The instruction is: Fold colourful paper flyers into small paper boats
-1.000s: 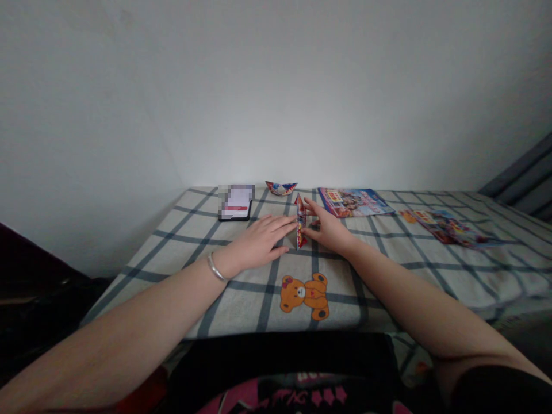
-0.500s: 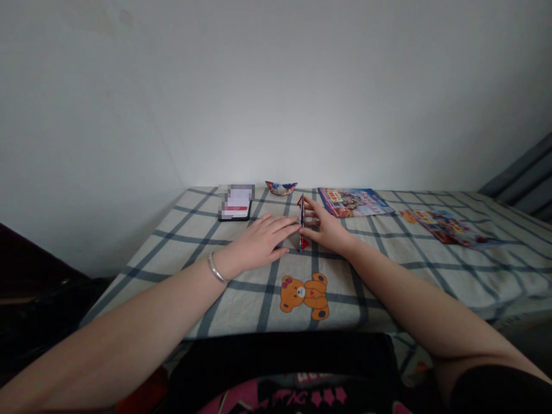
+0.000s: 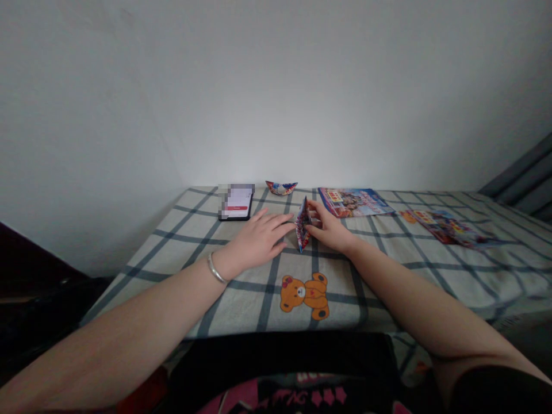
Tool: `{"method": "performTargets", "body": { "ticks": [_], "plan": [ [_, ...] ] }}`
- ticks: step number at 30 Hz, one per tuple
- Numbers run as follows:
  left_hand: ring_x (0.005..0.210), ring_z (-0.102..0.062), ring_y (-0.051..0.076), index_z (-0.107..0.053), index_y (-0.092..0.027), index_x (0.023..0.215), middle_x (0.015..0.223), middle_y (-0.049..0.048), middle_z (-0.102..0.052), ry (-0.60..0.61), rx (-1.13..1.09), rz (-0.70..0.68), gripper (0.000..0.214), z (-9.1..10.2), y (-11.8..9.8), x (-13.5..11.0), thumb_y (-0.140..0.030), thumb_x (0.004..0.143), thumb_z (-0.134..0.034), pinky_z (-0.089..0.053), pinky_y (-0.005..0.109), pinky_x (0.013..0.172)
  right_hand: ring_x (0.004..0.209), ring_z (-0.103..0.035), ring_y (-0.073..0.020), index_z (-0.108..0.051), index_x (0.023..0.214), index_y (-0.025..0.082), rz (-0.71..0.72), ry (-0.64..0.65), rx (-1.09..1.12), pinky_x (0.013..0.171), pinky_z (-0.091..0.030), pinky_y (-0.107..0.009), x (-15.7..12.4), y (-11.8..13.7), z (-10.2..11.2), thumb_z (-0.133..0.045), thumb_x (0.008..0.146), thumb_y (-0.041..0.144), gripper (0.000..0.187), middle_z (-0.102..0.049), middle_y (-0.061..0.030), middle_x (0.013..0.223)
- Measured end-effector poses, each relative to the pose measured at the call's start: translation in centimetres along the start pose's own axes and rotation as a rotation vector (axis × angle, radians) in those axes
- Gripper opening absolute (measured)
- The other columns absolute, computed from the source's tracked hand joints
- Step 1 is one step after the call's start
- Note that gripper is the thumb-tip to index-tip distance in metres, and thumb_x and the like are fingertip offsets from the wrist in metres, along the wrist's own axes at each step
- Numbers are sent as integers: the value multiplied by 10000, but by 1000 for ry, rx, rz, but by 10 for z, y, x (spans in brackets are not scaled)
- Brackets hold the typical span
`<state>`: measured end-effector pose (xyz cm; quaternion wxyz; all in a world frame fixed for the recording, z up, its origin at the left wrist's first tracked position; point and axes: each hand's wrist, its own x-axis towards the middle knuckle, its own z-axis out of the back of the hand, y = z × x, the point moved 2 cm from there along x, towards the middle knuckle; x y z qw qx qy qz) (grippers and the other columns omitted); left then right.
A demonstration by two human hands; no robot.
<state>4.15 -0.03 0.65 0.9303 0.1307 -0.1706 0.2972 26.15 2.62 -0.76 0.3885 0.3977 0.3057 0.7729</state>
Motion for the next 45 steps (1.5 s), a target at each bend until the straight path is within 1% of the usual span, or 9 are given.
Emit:
{"method": "performTargets", "body": {
  "ticks": [9, 15, 21, 25, 28, 31, 36, 39, 45],
  "plan": [
    [1294, -493, 264, -503, -210, 1339, 1477, 83, -477, -19, 5, 17, 413, -1, -1, 0, -289, 936, -546, -246, 526, 1172, 1209, -558, -213, -440, 1285, 240, 9, -21, -37, 1087, -435, -444, 2, -5, 6, -546, 829, 220, 469, -580, -77, 1263],
    [1251, -531, 252, -534, -206, 1259, 1413, 86, -536, -62, -40, 58, 327, 0, 1, 0, -296, 944, -529, -288, 523, 1149, 1142, -584, -210, -475, 1221, 238, 33, 17, -11, 1017, -478, -411, 2, -4, 6, -545, 852, 259, 376, -592, -69, 1217],
    [1101, -607, 241, -552, -184, 1110, 1199, 79, -644, -92, -85, 95, 192, 3, 2, 3, -297, 957, -525, -372, 497, 1087, 1193, -567, -211, -498, 1240, 242, 70, 75, -38, 1043, -469, -412, -1, 1, 2, -559, 856, 257, 389, -602, -69, 1248],
    [970, -634, 228, -530, -184, 1011, 1036, 62, -666, -121, -100, 97, 117, 2, 2, 4, -285, 951, -532, -415, 487, 1038, 1183, -583, -211, -494, 1264, 235, 89, 104, -20, 1032, -490, -404, -1, 2, 1, -558, 871, 283, 401, -610, -82, 1237],
    [939, -633, 239, -519, -178, 1028, 993, 69, -664, -154, -120, 136, 143, 1, 2, 4, -284, 937, -549, -468, 466, 965, 1166, -596, -216, -497, 1265, 226, 119, 95, -8, 1042, -490, -427, 0, 0, 0, -570, 874, 286, 403, -618, -91, 1220],
    [993, -626, 257, -521, -163, 1103, 1047, 96, -666, -162, -157, 178, 200, 0, 2, 3, -279, 941, -539, -503, 428, 896, 1171, -596, -219, -513, 1270, 227, 148, 76, -16, 1039, -500, -433, 0, -2, -1, -600, 868, 291, 416, -614, -96, 1235],
    [1039, -626, 254, -536, -150, 1217, 1081, 115, -679, -117, -197, 182, 272, 0, 6, 4, -239, 965, -483, -487, 424, 922, 1178, -595, -218, -548, 1284, 231, 146, 78, -59, 971, -552, -393, -2, -1, -1, -613, 871, 298, 423, -598, -103, 1275],
    [979, -632, 239, -558, -163, 1216, 1067, 99, -684, -109, -190, 170, 274, 1, 6, 4, -215, 953, -496, -491, 404, 887, 1156, -610, -215, -583, 1258, 227, 165, 101, -104, 962, -552, -394, -2, 4, 3, -594, 886, 294, 379, -622, -97, 1258],
    [903, -622, 226, -633, -162, 1117, 969, 70, -698, -75, -168, 114, 211, 2, 5, 5, -181, 948, -507, -481, 392, 849, 1096, -640, -196, -632, 1213, 213, 285, 154, -212, 985, -524, -387, -2, 16, 9, -597, 879, 209, 336, -683, -83, 1185]
  ]
}}
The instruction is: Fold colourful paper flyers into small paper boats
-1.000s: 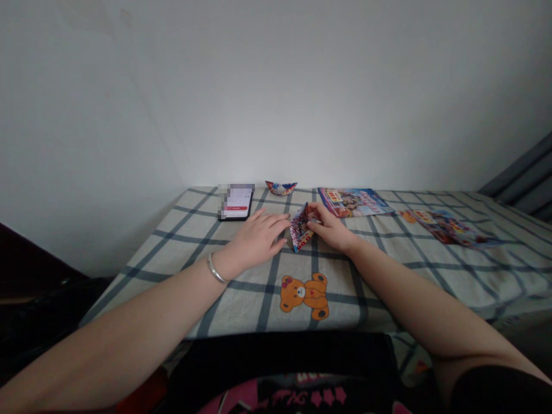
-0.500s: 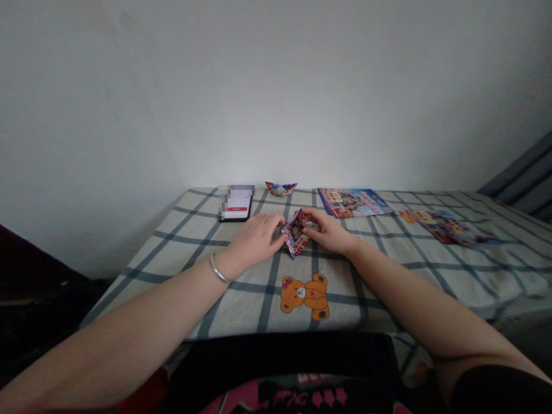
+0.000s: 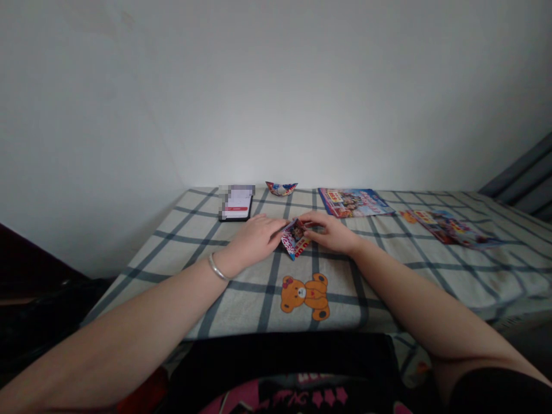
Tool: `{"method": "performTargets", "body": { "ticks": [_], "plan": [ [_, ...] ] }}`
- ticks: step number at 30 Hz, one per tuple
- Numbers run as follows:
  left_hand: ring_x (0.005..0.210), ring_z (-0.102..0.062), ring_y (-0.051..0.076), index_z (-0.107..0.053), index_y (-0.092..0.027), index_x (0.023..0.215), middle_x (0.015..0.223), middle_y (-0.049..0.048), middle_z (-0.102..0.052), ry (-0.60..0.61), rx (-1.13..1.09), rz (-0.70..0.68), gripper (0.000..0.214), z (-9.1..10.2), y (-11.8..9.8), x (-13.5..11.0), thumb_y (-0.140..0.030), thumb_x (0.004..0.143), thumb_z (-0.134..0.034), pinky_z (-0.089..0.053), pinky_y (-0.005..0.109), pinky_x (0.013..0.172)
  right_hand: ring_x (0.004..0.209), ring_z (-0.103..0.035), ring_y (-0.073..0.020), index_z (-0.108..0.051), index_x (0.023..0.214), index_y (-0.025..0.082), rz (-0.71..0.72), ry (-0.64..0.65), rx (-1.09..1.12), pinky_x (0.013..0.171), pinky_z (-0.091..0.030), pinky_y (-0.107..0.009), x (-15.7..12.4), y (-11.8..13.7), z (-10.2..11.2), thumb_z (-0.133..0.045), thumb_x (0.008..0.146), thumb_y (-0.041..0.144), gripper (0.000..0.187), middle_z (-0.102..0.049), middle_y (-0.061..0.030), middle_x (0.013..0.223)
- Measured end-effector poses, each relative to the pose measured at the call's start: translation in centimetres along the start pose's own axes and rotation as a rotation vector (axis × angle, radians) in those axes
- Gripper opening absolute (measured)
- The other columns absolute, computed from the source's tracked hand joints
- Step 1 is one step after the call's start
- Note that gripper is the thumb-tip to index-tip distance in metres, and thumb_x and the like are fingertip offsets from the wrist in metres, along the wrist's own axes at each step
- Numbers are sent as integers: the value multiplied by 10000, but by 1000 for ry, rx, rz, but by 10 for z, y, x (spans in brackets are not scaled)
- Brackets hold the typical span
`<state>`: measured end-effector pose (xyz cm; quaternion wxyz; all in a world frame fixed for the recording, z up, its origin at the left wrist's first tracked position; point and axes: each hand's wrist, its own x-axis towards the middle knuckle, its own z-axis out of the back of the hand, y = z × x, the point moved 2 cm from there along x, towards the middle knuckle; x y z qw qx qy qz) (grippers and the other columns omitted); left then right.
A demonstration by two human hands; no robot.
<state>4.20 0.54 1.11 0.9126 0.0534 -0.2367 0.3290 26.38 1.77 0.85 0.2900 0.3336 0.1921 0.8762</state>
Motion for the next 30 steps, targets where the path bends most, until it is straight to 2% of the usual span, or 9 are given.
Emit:
{"method": "performTargets", "body": {
  "ticks": [6, 13, 24, 30],
  "plan": [
    [1004, -622, 215, -625, -208, 1210, 1140, 48, -705, 18, -9, -74, 256, -5, 8, -1, -232, 971, -534, -450, 396, 922, 1088, -642, -194, -653, 1180, 202, 114, 72, -40, 991, -510, -397, 1, 8, 3, -597, 866, 137, 325, -703, -91, 1153],
    [965, -644, 202, -645, -217, 1188, 1144, 40, -714, 54, -18, -126, 235, -6, 12, -1, -250, 975, -551, -462, 389, 890, 1096, -637, -168, -665, 1175, 225, 136, 161, 9, 989, -512, -389, 0, 4, 7, -593, 868, 127, 330, -707, -70, 1147],
    [1041, -659, 181, -709, -255, 1129, 1181, 17, -706, 42, -70, -205, 222, -8, 20, -1, -274, 983, -543, -495, 336, 912, 1109, -655, -125, -738, 1048, 256, 57, 270, 136, 995, -516, -321, 0, -1, 7, -566, 858, 106, 297, -716, -18, 1186],
    [1051, -652, 193, -692, -244, 1149, 1171, 32, -705, 75, -86, -217, 221, -8, 20, 0, -281, 963, -578, -486, 354, 930, 1105, -663, -138, -741, 909, 229, -35, 313, 72, 1023, -493, -335, -1, -2, 7, -566, 825, 86, 241, -716, -15, 1198]
  ]
}}
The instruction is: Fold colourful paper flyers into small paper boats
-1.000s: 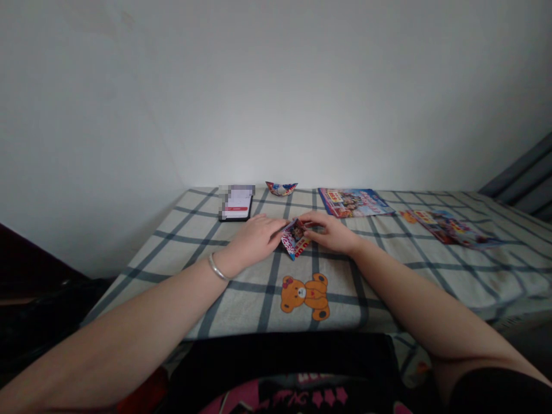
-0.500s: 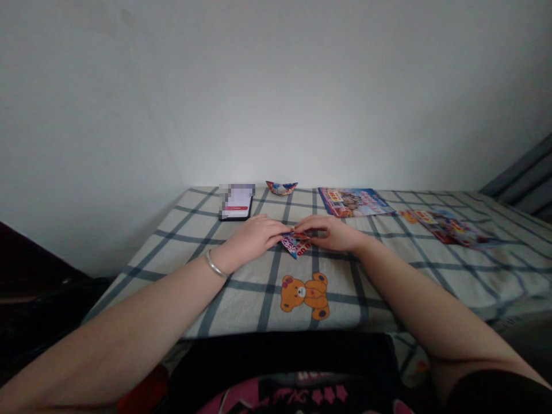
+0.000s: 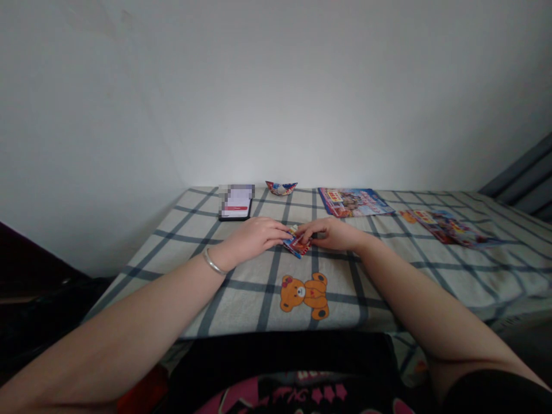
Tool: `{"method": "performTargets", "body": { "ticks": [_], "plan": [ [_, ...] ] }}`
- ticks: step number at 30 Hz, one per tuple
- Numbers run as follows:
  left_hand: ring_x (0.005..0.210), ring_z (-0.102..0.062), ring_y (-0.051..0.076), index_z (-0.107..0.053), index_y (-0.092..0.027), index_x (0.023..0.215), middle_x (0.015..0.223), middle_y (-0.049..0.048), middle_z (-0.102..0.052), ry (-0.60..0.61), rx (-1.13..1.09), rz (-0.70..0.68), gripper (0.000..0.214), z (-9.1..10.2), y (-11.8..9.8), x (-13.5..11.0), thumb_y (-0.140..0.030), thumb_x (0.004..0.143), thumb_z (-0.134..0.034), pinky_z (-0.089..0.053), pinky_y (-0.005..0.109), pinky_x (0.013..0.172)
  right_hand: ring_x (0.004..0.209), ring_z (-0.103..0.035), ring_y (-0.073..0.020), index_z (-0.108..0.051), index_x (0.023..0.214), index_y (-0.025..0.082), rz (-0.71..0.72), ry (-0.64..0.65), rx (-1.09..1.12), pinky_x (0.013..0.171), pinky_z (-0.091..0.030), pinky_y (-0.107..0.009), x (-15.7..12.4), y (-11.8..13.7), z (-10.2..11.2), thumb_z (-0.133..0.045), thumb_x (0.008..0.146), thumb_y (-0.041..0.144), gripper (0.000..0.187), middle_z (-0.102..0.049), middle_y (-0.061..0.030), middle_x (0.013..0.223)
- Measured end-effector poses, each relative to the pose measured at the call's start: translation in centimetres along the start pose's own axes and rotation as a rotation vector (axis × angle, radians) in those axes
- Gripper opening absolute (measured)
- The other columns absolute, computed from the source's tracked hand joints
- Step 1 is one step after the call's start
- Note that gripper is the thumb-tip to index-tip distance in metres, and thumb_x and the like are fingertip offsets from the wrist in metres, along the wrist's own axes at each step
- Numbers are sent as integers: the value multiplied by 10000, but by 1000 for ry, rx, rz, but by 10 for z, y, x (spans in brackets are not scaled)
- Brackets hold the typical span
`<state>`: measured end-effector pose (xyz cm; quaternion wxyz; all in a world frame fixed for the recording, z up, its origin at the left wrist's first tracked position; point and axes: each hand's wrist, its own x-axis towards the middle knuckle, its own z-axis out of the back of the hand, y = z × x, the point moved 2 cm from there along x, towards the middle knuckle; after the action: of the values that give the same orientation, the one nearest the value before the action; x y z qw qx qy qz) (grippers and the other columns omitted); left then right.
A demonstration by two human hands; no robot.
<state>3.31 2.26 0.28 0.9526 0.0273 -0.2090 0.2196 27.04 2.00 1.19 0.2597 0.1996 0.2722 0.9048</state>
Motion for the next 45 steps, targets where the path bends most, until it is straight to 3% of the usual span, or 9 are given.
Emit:
{"method": "performTargets", "body": {
  "ticks": [3, 9, 14, 17, 25, 29, 36, 45],
  "plan": [
    [1022, -647, 218, -653, -210, 1196, 1102, 59, -715, -5, 8, 71, 269, 3, -3, 1, -289, 944, -604, -488, 385, 915, 1097, -665, -153, -720, 895, 228, -22, -28, -17, 1013, -499, -359, -1, 1, -1, -571, 824, 98, 211, -719, -20, 1184],
    [926, -638, 200, -607, -191, 1196, 938, 44, -696, -116, -146, 330, 270, 2, -4, 0, -233, 936, -547, -500, 354, 841, 969, -688, -165, -684, 1043, 199, -150, -276, -80, 878, -553, -318, 0, -4, -5, -580, 788, 74, 303, -726, -54, 1073],
    [732, -629, 152, -642, -185, 1077, 841, 10, -684, -129, -418, 447, 217, -6, 0, -1, -308, 909, -582, -482, 272, 661, 924, -677, -165, -683, 1009, 193, -167, -325, -176, 824, -545, -294, 3, -1, -8, -589, 799, 87, 253, -719, -51, 1018],
    [708, -616, 138, -671, -185, 994, 828, 4, -684, -160, -446, 476, 179, -7, 1, -1, -318, 893, -605, -461, 254, 638, 948, -665, -177, -667, 1048, 196, -133, -331, -221, 822, -540, -305, 4, 3, -8, -608, 833, 144, 230, -705, -63, 1044],
    [783, -632, 161, -690, -187, 970, 892, 21, -713, -156, -217, 415, 140, 0, -1, 0, -213, 892, -576, -464, 282, 700, 967, -663, -203, -606, 1135, 206, -125, -338, -418, 854, -517, -339, 3, 14, -9, -578, 897, 195, 240, -698, -70, 1089],
    [846, -640, 181, -686, -201, 998, 934, 26, -720, -135, -112, 371, 153, 0, -3, 0, -203, 895, -573, -483, 310, 760, 974, -654, -221, -623, 1037, 198, -108, -373, -557, 846, -511, -337, 4, 18, -10, -555, 898, 187, 155, -695, -83, 1064],
    [894, -645, 192, -709, -225, 1027, 963, 35, -717, -109, 46, 255, 172, 2, 3, -2, -210, 920, -574, -495, 326, 803, 1002, -658, -190, -672, 928, 206, 23, -187, -534, 887, -513, -305, 3, 12, -8, -535, 860, 86, 195, -718, -62, 1037],
    [880, -623, 198, -712, -216, 1059, 927, 42, -708, 33, 78, 184, 173, 10, 2, -1, -243, 942, -588, -466, 314, 779, 986, -690, -178, -729, 991, 241, 43, -113, -541, 866, -530, -296, 3, 9, -9, -565, 894, 154, 210, -750, -33, 1064]
  ]
}}
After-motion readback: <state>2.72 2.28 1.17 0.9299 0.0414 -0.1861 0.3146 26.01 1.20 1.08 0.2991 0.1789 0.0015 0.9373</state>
